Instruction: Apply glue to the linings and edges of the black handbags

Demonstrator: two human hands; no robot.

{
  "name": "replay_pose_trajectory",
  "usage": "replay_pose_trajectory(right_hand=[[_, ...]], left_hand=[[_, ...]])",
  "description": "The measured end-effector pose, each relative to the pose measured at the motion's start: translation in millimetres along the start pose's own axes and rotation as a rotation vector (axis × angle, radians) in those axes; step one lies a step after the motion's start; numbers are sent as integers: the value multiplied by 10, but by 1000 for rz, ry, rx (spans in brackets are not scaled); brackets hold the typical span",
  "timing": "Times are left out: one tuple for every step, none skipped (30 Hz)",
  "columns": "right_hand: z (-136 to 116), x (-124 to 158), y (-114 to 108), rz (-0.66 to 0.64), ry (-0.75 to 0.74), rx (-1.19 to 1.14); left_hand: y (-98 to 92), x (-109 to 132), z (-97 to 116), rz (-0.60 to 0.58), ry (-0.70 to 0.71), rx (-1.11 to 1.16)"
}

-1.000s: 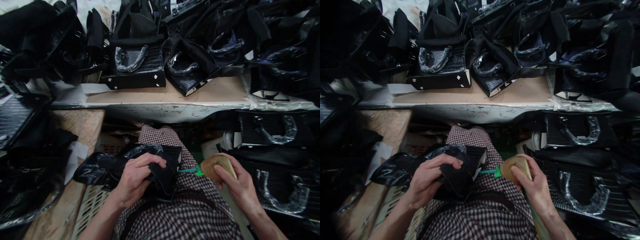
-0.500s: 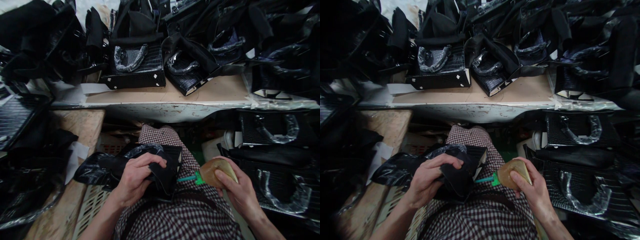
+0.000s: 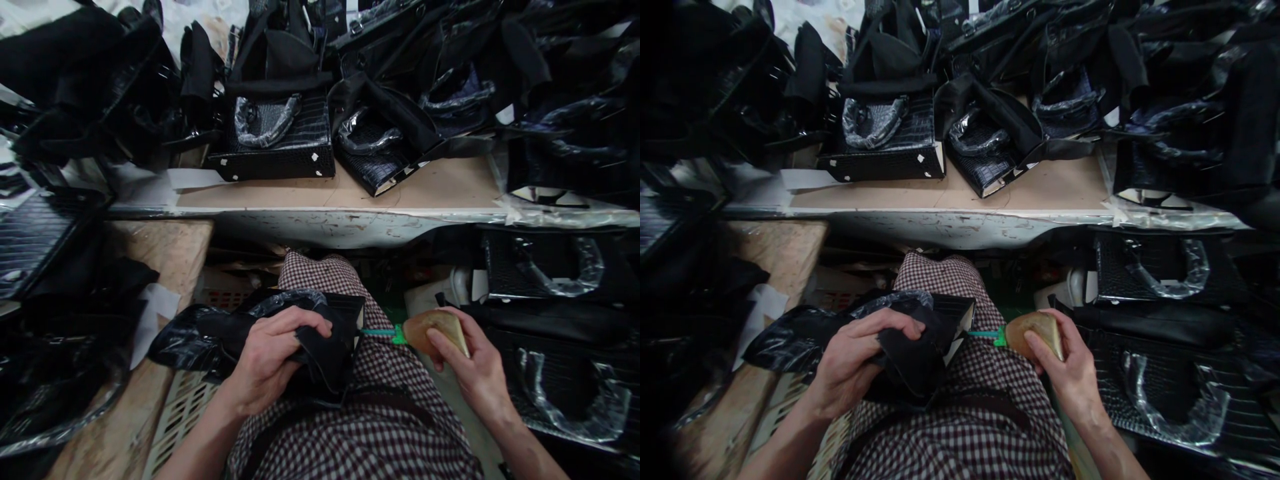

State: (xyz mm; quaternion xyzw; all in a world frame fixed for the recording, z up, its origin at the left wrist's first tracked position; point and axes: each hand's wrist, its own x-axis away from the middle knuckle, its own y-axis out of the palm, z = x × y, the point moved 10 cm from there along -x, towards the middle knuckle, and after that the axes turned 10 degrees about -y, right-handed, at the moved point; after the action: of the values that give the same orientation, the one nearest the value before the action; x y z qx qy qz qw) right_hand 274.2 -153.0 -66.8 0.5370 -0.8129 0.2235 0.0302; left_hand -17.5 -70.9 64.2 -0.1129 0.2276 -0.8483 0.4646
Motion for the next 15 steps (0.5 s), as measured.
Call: replay_pose_trajectory(right_hand=[[6,-8,22,-17,-14,5],[12,-10,38,-31,-31,13],[11,-6,43,-40,-56,26],[3,1,38,-44,-86,45],[-12,10,22,-42,-122,71],[-33,21,2,-38,-162,101],[-55,34,-18,-36,-201,134],[-76,47,-40,-29,-236,164],[-93,59,-63,-18,-264,190],[-103,69,-83,-5,-280,209],[-111,78,-104,15,-286,214],[-112,85,-124,41,-276,199],[-101,91,-142,70,-246,159],[-84,98,-163,109,-203,78],[-55,108,-179,152,-150,-51]], left_hand=[[-8,-5,5,4,2,2],[-13,-9,10,7,5,1],[-15,-12,11,9,8,-1],[-13,-13,11,8,13,-5],[-9,-14,7,6,15,-7],[-6,-14,-2,4,14,-9],[-4,-15,-13,4,10,-11],[-1,-17,-25,2,4,-12],[1,-21,-36,0,-5,-12],[-1,-27,-45,2,-15,-9],[-6,-37,-56,5,-31,0],[-14,-52,-67,10,-51,19],[-27,-71,-87,20,-83,49],[-36,-93,-117,29,-124,90],[-47,-116,-154,41,-170,138]])
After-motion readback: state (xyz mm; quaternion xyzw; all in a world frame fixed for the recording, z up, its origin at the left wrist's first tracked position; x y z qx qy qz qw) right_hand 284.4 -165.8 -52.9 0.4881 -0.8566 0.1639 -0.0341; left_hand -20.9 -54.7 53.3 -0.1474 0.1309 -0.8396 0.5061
